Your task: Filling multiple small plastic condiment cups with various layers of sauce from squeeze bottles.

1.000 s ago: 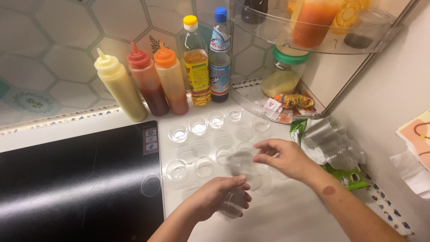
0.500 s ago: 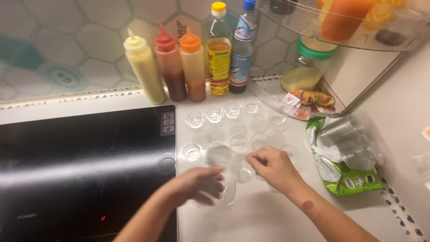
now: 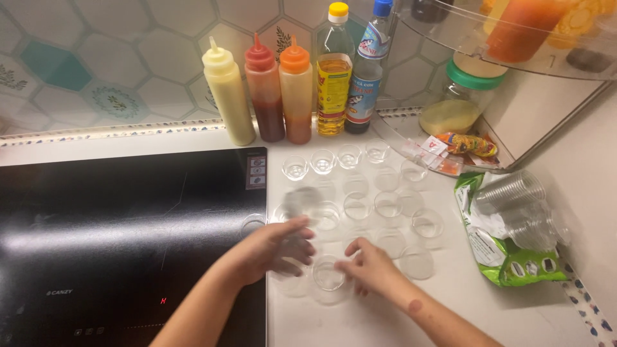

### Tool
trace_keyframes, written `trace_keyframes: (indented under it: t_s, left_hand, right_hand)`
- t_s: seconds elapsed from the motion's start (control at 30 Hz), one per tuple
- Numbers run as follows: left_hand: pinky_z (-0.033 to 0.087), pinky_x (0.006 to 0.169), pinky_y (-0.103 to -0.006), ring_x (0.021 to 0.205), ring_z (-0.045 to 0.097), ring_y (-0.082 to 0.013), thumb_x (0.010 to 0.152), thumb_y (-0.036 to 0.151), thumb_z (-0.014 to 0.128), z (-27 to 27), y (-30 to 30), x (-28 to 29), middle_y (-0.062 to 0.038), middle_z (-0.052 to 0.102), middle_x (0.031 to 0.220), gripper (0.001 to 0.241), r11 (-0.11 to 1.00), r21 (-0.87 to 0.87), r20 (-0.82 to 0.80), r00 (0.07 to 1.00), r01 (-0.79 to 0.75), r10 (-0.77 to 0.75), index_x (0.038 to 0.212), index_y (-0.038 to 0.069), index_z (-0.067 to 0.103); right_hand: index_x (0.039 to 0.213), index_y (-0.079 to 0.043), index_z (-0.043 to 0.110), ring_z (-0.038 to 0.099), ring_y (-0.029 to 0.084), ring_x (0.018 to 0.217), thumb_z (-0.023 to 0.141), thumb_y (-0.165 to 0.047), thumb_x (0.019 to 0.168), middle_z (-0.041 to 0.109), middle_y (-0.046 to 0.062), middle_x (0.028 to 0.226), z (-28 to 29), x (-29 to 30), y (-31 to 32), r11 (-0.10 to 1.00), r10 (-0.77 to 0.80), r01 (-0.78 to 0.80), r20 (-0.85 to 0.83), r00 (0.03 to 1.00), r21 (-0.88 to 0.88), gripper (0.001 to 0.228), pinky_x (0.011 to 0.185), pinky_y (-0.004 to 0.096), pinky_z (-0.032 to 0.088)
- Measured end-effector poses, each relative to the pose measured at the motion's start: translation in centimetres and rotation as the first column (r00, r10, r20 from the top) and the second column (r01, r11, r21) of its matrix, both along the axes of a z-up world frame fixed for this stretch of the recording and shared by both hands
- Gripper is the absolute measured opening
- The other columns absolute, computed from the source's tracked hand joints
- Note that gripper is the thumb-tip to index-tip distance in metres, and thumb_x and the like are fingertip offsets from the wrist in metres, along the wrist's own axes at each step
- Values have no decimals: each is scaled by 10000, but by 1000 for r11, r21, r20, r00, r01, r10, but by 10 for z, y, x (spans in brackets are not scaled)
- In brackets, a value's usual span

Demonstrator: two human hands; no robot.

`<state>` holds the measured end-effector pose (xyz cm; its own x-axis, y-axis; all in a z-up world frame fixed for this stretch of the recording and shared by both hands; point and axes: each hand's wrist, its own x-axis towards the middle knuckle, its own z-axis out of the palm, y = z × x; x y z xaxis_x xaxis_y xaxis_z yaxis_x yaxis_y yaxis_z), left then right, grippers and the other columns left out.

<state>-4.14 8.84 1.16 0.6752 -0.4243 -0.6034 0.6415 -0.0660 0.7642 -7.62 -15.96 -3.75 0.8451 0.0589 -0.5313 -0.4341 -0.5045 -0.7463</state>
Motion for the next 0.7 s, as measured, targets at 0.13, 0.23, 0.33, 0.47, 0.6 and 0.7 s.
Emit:
trace_keyframes:
  t_s: [0.13,0.23,0.33,0.47,0.6,0.7]
  left_hand:
    - [602,744,-415,899,729,-265,854,593,653,-4,-33,-2,-126,735,975,654,989,-62,8,990,138,-137,1189,32,649]
    - [593,730,-421,894,725,-286,859,653,630,-11,-56,0,-176,731,1000,762,944,-44,46,944,327,-326,1223,-17,642]
    - [610,758,-417,926,736,-276,862,716,579,-11,-74,0,-209,732,1036,873,864,-22,92,861,503,-500,1269,-54,628]
    - [614,761,-416,922,731,-282,880,750,530,-21,-89,2,-215,723,1048,946,826,-21,22,827,563,-563,1317,-86,593]
    - [613,724,-397,896,722,-273,889,761,506,-36,-91,4,-206,717,1044,964,828,-11,-19,827,561,-561,1348,-85,539]
    - [616,684,-402,849,728,-294,878,713,555,-30,-79,7,-238,724,1015,945,874,79,-14,877,480,-481,1330,-117,543]
  right_hand:
    - [1056,-54,747,720,134,556,651,-205,931,773,52,775,-24,27,-51,1000,-1,-8,320,948,27,219,482,280,545]
    - [1061,-79,748,725,77,684,601,-275,951,784,-19,853,25,26,-66,923,-171,25,350,921,384,268,565,230,541]
    - [975,-42,778,672,104,644,808,-183,838,767,26,783,48,15,-73,994,-62,2,536,842,112,199,583,247,548]
    - [882,-17,777,691,87,625,799,-171,825,773,40,750,49,3,-78,997,-19,64,624,781,-49,165,575,249,553]
    - [914,-25,807,693,78,572,769,-168,832,763,23,747,44,-3,-78,993,26,59,655,755,-106,169,542,247,556]
    - [974,-39,822,696,80,588,752,-173,850,785,35,712,33,-3,-85,998,-56,64,583,810,6,196,558,240,563]
